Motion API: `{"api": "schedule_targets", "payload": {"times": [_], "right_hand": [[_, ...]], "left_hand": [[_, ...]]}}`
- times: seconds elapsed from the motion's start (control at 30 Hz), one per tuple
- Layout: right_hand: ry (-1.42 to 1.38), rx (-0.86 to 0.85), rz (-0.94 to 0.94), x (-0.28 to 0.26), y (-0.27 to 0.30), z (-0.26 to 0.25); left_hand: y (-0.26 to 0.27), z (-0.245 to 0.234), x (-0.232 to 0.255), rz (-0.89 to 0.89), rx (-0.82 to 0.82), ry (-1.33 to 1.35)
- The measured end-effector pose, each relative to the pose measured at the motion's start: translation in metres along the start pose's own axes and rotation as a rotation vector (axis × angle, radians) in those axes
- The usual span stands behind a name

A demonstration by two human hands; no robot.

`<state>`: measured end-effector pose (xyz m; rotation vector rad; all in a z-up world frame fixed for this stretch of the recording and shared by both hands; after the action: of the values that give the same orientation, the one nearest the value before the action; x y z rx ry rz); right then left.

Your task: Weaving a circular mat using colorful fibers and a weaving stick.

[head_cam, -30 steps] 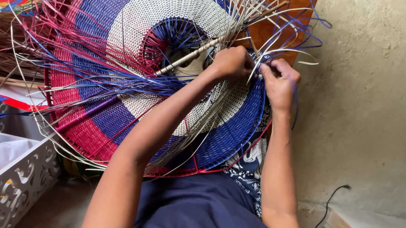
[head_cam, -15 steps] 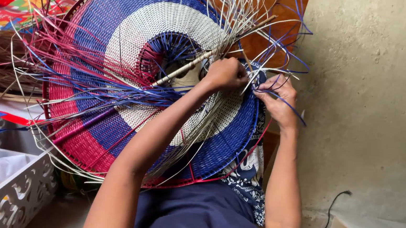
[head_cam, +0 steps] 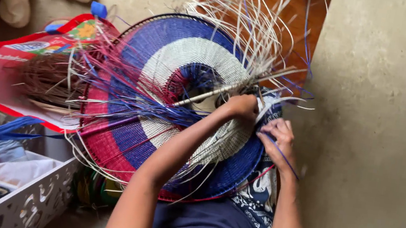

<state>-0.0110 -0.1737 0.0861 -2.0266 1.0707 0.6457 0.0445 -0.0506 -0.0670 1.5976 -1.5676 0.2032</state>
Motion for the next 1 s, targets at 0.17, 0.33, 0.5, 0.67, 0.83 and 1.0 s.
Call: {"api": "schedule_targets", "payload": {"times": [0.17, 0.33, 0.5, 0.67, 0.83, 1.0], "right_hand": [[0.034, -0.034, 0.039, 0.002, 0.017, -0.001], [0.13, 0.161, 0.096, 0.021, 0.003, -0.015], [0.064, 0.229, 0.19, 0.013, -0.012, -0.007], [0.069, 0.284, 0.323, 0.064, 0.009, -0.014], [0.013, 0.261, 0.251, 0.069, 0.015, -0.008], [-0.031, 0.2, 0.265, 0.076, 0.013, 0.001]], "left_hand": [[0.006, 0.017, 0.001, -0.046, -0.069, 0.002], [0.031, -0.005, 0.028, 0.231, -0.065, -0.008], [0.014, -0.005, 0.015, -0.031, 0.008, 0.007], [-0.011, 0.005, 0.007, 0.12, 0.102, 0.106], [-0.01, 0.006, -0.002, 0.165, 0.054, 0.168], [0.013, -0.012, 0.014, 0.217, 0.039, 0.258]]}}
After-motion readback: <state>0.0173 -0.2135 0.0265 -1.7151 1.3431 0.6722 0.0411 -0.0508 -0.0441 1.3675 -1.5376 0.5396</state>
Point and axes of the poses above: each hand's wrist, its own y-axis away from the middle knuckle, its own z-axis out of the palm, x = y × z, the point moved 8 cm from there along -y, towards the middle knuckle, and after that the axes turned 12 degrees about x, right-handed, at the moved point
